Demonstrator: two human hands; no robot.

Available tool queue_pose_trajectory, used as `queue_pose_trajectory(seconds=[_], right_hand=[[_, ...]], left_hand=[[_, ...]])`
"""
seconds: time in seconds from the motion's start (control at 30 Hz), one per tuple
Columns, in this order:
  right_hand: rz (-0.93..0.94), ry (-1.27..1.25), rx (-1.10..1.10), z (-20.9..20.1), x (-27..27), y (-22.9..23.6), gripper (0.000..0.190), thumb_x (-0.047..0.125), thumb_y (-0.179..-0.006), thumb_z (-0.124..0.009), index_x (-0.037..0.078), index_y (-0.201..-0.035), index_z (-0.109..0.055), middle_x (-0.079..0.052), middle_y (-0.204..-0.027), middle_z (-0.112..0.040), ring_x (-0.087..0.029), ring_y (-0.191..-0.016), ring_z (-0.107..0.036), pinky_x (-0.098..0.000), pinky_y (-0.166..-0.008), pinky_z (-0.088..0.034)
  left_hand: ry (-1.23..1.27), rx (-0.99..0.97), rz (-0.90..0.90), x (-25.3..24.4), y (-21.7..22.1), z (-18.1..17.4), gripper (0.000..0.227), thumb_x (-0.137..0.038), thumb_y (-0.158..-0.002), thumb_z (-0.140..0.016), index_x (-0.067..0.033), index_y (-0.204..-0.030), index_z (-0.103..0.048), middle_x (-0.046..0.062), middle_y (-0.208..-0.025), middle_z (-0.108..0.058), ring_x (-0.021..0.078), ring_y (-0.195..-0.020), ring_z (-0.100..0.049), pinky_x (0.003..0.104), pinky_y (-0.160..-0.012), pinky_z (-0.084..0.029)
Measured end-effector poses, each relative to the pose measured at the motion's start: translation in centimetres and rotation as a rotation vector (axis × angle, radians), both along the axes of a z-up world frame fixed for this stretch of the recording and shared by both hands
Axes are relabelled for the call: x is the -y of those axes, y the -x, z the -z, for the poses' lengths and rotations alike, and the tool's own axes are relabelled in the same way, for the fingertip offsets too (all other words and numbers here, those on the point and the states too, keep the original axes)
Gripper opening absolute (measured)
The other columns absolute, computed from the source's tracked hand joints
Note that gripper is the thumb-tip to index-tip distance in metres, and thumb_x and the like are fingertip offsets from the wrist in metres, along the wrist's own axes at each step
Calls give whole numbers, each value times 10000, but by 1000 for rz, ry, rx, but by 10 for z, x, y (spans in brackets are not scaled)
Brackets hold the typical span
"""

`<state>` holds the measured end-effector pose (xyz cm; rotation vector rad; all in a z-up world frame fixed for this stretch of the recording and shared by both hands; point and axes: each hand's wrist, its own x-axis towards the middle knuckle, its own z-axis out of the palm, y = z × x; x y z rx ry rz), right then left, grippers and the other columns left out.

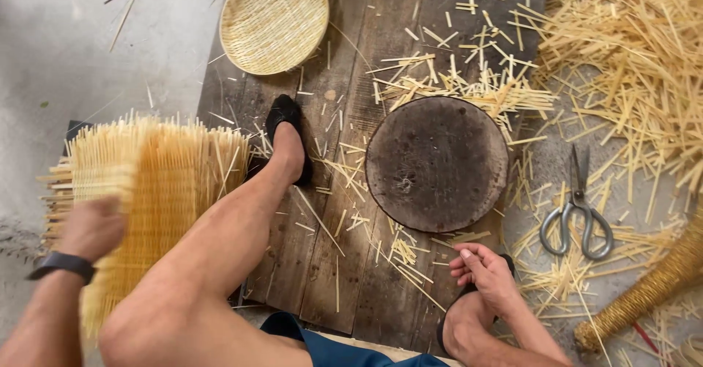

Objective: Weaving and trimming a circular bamboo basket base using strips of bamboo, a circular hoop, and large scissors.

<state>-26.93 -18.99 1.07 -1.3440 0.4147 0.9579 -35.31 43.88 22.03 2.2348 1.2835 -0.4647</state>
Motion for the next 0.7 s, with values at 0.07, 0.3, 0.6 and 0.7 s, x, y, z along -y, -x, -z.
queue_pose_trajectory(seconds=[0.07, 0.3, 0.6, 0.7], right_hand=[[37, -11, -4, 1, 7, -1, 350, 226, -992, -584, -24, -1228, -644, -135, -919, -733, -188, -780, -692, -306, -643, -569], [145, 126, 225, -27, 23, -45, 373, 248, -1002, -564, -28, -1230, -666, -129, -924, -729, -201, -785, -690, -313, -630, -557], [334, -426, 51, -83, 26, -129, 783, 667, -877, -524, 21, -1315, -589, -146, -1159, -736, -244, -1042, -749, -402, -893, -609], [220, 4, 134, -23, 38, -140, 600, 158, -783, -809, -14, -1305, -567, -143, -1195, -711, -243, -1056, -711, -390, -926, -609]], left_hand=[[22, -83, -223, 135, -136, -43, 781, -616, -978, -523, -63, -1507, -371, 159, -1512, -478, 205, -1373, -437, 370, -1126, -303], [211, 135, 160, 115, -175, 179, 431, -294, -1039, -304, -31, -1333, -476, 124, -1357, -507, 205, -1212, -482, 312, -1055, -351], [-156, 268, 1715, 357, -89, 82, 730, 58, -838, -483, -38, -1544, -326, 243, -1623, -240, 357, -1513, -230, 546, -1236, -137], [-43, 174, 1628, 374, -80, 125, 683, -40, -901, -579, -13, -1540, -340, 251, -1627, -252, 379, -1527, -228, 539, -1240, -163]])
